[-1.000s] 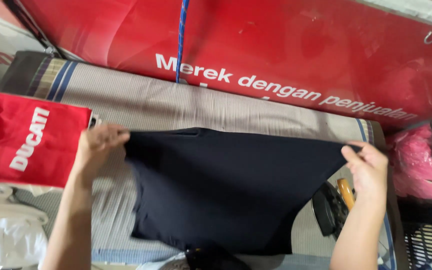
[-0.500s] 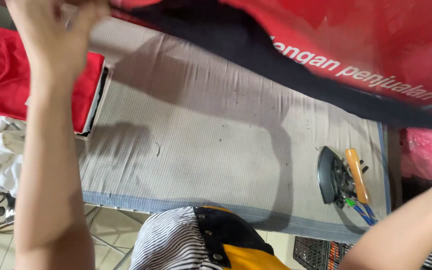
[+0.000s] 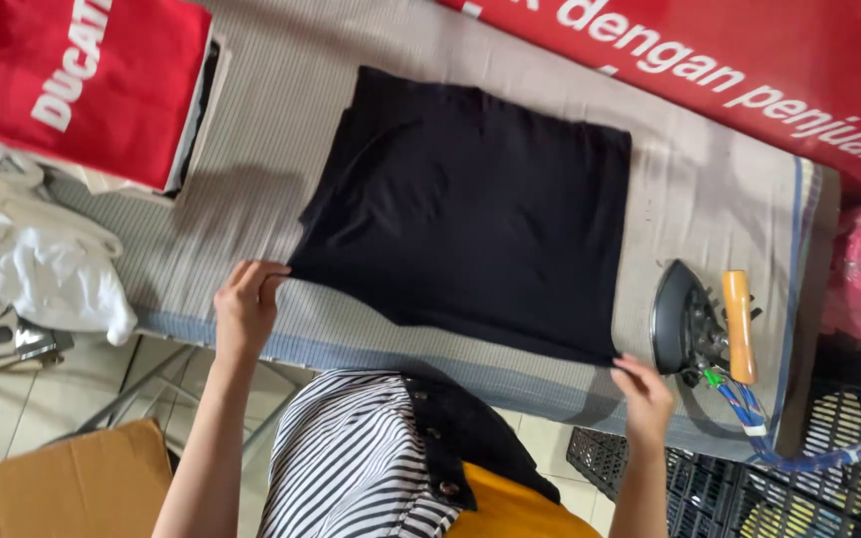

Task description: Ironing and folding t-shirts on an ironing board.

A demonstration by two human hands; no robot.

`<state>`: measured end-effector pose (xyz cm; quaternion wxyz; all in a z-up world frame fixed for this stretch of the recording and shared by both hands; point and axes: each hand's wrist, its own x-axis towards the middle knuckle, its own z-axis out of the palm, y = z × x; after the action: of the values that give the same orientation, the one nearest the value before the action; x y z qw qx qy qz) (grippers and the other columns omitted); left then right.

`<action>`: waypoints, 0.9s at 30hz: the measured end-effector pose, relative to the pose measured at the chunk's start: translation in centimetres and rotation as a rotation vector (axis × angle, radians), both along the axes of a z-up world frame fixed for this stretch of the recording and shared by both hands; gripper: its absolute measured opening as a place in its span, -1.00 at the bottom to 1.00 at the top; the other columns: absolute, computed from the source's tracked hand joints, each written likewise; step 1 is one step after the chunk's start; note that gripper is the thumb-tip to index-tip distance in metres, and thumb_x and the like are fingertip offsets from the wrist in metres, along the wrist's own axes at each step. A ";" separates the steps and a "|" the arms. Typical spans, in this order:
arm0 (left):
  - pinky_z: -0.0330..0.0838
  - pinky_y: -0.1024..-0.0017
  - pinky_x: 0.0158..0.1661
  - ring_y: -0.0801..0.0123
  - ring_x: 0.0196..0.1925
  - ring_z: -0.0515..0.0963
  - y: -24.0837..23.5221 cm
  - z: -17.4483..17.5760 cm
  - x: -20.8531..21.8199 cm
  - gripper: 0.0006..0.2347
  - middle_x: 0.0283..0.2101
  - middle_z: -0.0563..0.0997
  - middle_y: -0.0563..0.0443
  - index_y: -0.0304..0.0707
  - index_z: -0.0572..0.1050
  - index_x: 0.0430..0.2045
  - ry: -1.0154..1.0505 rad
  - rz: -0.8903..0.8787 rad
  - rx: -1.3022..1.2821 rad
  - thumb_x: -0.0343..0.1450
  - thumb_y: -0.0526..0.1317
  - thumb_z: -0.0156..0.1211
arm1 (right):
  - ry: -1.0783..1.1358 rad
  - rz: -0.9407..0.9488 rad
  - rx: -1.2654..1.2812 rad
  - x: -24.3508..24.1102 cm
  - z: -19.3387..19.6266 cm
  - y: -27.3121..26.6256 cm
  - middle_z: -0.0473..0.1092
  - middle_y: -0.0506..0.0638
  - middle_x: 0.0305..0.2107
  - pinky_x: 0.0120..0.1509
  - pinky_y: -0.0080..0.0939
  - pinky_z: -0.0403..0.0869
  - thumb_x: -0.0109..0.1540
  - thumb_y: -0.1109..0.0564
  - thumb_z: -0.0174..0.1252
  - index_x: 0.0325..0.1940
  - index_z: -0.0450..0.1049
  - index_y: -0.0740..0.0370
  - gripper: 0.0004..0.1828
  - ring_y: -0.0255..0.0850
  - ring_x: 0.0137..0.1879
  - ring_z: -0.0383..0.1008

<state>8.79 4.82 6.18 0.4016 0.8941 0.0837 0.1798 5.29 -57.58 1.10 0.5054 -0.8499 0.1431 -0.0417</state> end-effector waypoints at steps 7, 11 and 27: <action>0.52 0.27 -0.25 0.13 -0.19 0.61 0.6 0.3 -6.1 -0.80 -0.19 0.64 0.01 -0.20 0.62 -0.28 0.143 -0.055 0.253 0.32 -0.48 0.22 | 0.221 0.131 -0.215 -6.2 0.2 -1.8 0.54 0.08 -0.04 0.10 -0.20 0.54 0.10 0.28 0.35 -0.09 0.66 0.18 -0.71 -0.17 -0.01 0.56; 0.53 0.25 -0.16 0.14 -0.13 0.60 1.4 -0.9 -4.7 -0.81 -0.25 0.63 0.03 -0.03 0.67 -0.22 0.461 -0.025 0.237 0.36 -0.37 0.28 | 0.282 0.224 -0.772 -4.3 -0.5 -2.0 0.51 0.08 -0.28 -0.07 -0.19 0.54 0.25 0.36 0.12 0.02 0.69 0.01 -0.61 -0.16 -0.23 0.54; 0.44 -0.09 -0.15 -0.21 -0.13 0.49 -3.6 -10.7 23.7 -0.88 -0.16 0.52 -0.28 -0.21 0.45 -0.23 0.060 0.155 0.239 0.53 -0.18 0.18 | -0.160 0.064 -0.449 22.2 0.7 7.6 0.53 0.10 -0.40 -0.14 -0.14 0.50 0.33 0.09 0.29 -0.09 0.52 0.29 -0.79 -0.14 -0.29 0.56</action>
<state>32.45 1.22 -4.50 0.2746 0.9314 0.1424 0.1919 27.50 -50.02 1.76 0.3147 -0.9390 0.0626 -0.1238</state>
